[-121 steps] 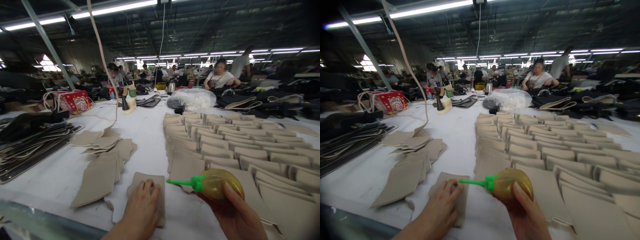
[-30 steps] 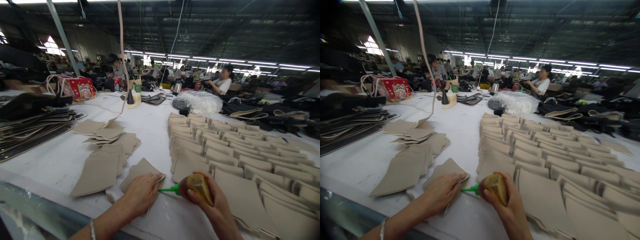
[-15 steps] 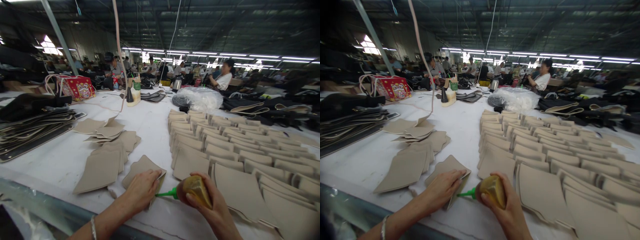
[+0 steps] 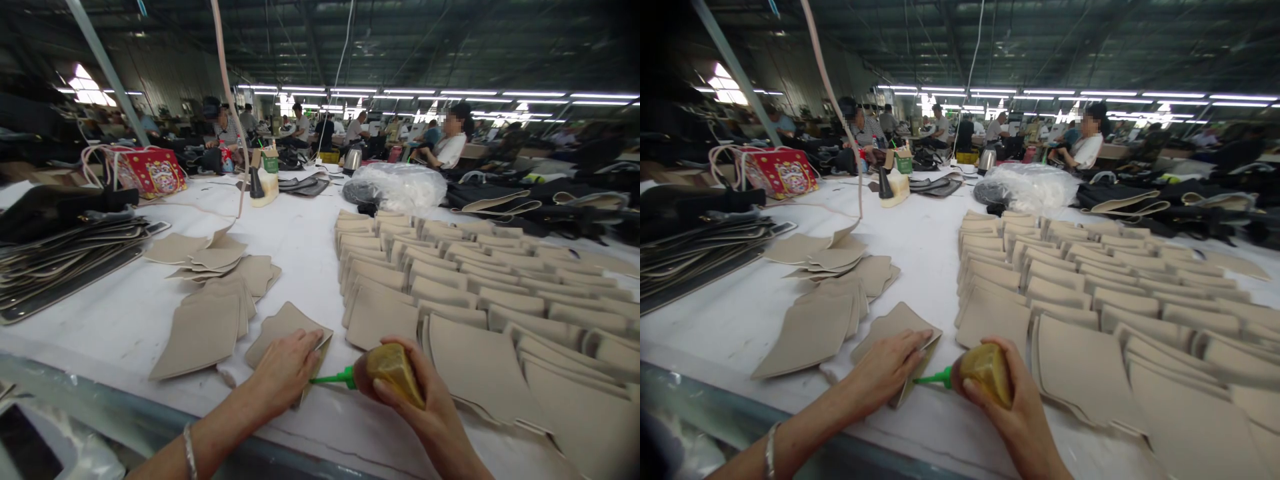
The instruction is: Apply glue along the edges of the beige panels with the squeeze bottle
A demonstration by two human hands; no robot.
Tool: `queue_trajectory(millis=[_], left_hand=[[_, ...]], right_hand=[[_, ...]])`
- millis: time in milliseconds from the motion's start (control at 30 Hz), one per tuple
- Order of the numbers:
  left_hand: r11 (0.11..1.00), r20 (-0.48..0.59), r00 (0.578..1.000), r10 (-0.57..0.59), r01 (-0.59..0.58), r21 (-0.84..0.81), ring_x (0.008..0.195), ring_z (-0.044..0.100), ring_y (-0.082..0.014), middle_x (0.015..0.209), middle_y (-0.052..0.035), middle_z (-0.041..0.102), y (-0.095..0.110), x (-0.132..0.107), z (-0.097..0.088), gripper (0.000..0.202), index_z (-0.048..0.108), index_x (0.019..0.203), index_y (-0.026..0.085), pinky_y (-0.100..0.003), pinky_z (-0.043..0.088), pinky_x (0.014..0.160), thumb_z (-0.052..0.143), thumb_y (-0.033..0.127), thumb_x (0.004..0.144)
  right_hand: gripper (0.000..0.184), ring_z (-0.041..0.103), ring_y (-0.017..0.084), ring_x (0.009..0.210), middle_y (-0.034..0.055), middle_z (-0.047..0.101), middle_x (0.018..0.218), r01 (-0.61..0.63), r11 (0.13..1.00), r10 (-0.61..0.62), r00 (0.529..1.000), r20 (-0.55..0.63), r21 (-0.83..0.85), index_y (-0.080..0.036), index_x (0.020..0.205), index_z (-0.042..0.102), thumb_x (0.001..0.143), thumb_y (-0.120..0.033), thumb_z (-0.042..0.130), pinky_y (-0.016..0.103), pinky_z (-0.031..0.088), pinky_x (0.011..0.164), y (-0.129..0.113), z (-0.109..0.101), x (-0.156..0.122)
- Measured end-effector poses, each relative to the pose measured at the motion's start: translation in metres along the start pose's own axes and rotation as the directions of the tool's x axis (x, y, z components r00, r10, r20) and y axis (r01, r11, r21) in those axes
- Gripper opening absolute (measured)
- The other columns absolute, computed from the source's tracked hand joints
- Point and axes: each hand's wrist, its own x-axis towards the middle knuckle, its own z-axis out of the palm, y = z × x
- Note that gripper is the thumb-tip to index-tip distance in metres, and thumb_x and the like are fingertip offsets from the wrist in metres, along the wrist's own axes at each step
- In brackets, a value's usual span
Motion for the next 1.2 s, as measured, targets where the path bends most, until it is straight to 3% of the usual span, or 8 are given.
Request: queue_trajectory(millis=[200,367,567,800,1000,1200], left_hand=[[1.000,0.007,1.000,0.003,-0.003,-0.003,0.105,0.059,-0.0208,0.115,-0.0052,0.062,-0.001,0.000,0.001,0.040,0.049,0.130,0.024,-0.033,0.043,0.092,0.033,0.027,0.093],[1.000,-0.002,1.000,0.006,-0.006,-0.006,0.105,0.059,-0.0210,0.114,-0.0061,0.061,-0.001,0.000,0.002,0.040,0.049,0.130,0.024,-0.033,0.043,0.092,0.032,0.029,0.094],[1.000,0.010,1.000,-0.002,0.002,-0.007,0.104,0.059,-0.0220,0.115,-0.0064,0.061,0.000,-0.001,0.001,0.041,0.048,0.131,0.023,-0.034,0.044,0.091,0.032,0.029,0.094],[0.999,-0.001,1.000,-0.011,0.011,-0.030,0.107,0.058,-0.0204,0.116,-0.0057,0.061,-0.001,-0.001,0.001,0.039,0.050,0.128,0.023,-0.031,0.042,0.094,0.031,0.030,0.094],[0.999,0.007,1.000,0.005,-0.005,-0.042,0.107,0.058,-0.0197,0.115,-0.0058,0.061,0.000,0.000,0.000,0.039,0.050,0.128,0.022,-0.031,0.042,0.095,0.031,0.028,0.094],[0.999,0.015,1.000,-0.006,0.007,-0.040,0.105,0.059,-0.0202,0.114,-0.0053,0.062,0.000,0.001,0.002,0.037,0.052,0.125,0.024,-0.032,0.043,0.093,0.031,0.028,0.094]], right_hand=[[0.046,0.060,0.021,0.082,-0.0004,0.062,0.094,0.018,1.000,-0.019,0.997,0.080,0.012,-0.026,0.109,0.054,0.071,-0.048,0.068,0.029,0.045,0.076,0.003,-0.003,-0.001],[0.049,0.060,0.025,0.088,0.0035,0.062,0.101,0.034,0.997,-0.033,0.999,0.014,-0.075,-0.025,0.113,0.052,0.072,-0.047,0.069,0.031,0.046,0.077,0.007,-0.007,0.000],[0.048,0.059,0.023,0.086,0.0017,0.060,0.100,0.048,0.999,-0.048,0.995,0.085,0.004,-0.026,0.111,0.053,0.071,-0.048,0.069,0.031,0.045,0.078,0.008,-0.003,-0.005],[0.048,0.058,0.025,0.091,0.0038,0.060,0.103,0.043,0.998,-0.047,0.995,-0.091,-0.045,-0.024,0.112,0.052,0.072,-0.046,0.070,0.034,0.044,0.084,0.011,-0.003,0.002],[0.049,0.059,0.024,0.089,0.0017,0.059,0.101,0.063,0.998,-0.063,0.996,0.065,0.003,-0.026,0.112,0.052,0.073,-0.048,0.068,0.031,0.045,0.079,0.013,0.000,-0.001],[0.048,0.057,0.023,0.090,0.0037,0.056,0.106,0.136,0.969,-0.155,0.985,-0.078,-0.207,-0.026,0.117,0.046,0.078,-0.046,0.066,0.034,0.044,0.080,0.021,-0.015,0.021]])
